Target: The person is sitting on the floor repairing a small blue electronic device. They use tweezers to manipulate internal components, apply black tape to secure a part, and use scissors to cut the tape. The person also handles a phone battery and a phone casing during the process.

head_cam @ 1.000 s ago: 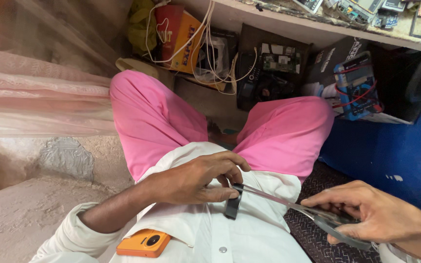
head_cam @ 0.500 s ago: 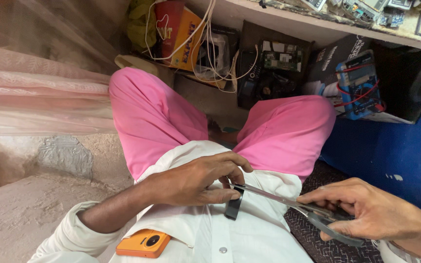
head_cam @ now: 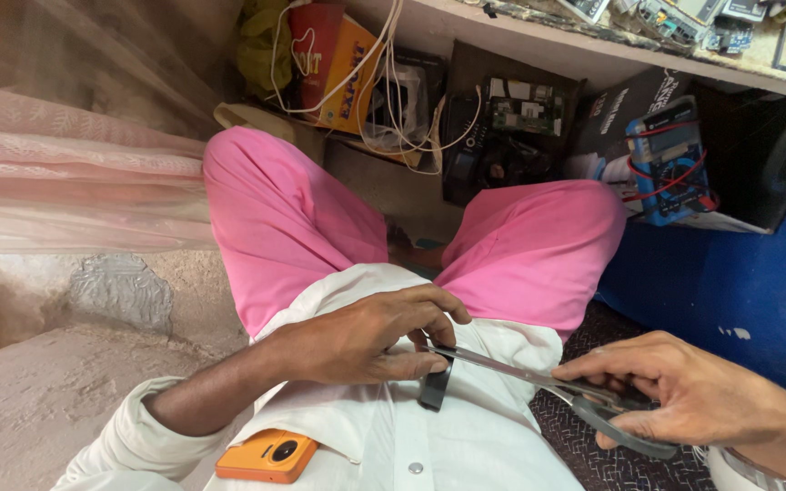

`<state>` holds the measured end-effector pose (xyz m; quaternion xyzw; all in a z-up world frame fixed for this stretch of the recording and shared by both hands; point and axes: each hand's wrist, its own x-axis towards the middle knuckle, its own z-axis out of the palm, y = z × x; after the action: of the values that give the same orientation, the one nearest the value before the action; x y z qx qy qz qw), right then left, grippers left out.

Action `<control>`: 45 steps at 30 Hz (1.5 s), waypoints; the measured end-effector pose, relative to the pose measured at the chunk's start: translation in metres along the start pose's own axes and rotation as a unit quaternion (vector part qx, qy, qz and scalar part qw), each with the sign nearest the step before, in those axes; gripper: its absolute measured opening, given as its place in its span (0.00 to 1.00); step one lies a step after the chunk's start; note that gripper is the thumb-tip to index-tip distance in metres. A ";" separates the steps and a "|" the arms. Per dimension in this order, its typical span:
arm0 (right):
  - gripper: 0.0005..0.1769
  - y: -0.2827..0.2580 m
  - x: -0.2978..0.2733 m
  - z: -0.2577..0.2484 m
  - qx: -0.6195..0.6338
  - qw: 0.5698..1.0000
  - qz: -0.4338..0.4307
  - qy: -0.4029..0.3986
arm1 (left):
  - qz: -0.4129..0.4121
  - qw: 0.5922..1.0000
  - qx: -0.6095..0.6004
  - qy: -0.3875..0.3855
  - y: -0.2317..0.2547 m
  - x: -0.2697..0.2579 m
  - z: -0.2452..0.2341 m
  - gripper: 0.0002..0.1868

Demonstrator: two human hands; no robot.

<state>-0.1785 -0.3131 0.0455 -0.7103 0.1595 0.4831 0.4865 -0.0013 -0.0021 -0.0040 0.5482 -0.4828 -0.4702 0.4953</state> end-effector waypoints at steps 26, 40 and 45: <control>0.41 0.003 0.002 -0.001 -0.006 0.998 -0.060 0.001 | 0.003 1.000 0.008 0.005 0.001 -0.002 -0.002 0.12; 0.41 -0.028 -0.007 -0.002 -0.081 0.996 -0.031 -0.004 | 0.006 1.000 -0.005 0.007 -0.007 -0.001 0.000 0.15; 0.46 -0.020 -0.016 -0.011 -0.128 0.991 0.047 0.013 | -0.040 0.991 -0.128 0.012 -0.020 0.000 0.000 0.30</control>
<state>-0.1661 -0.3163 0.0704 -0.7648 0.1364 0.5125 0.3660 0.0001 -0.0016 -0.0244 0.5043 -0.3908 -0.5410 0.5480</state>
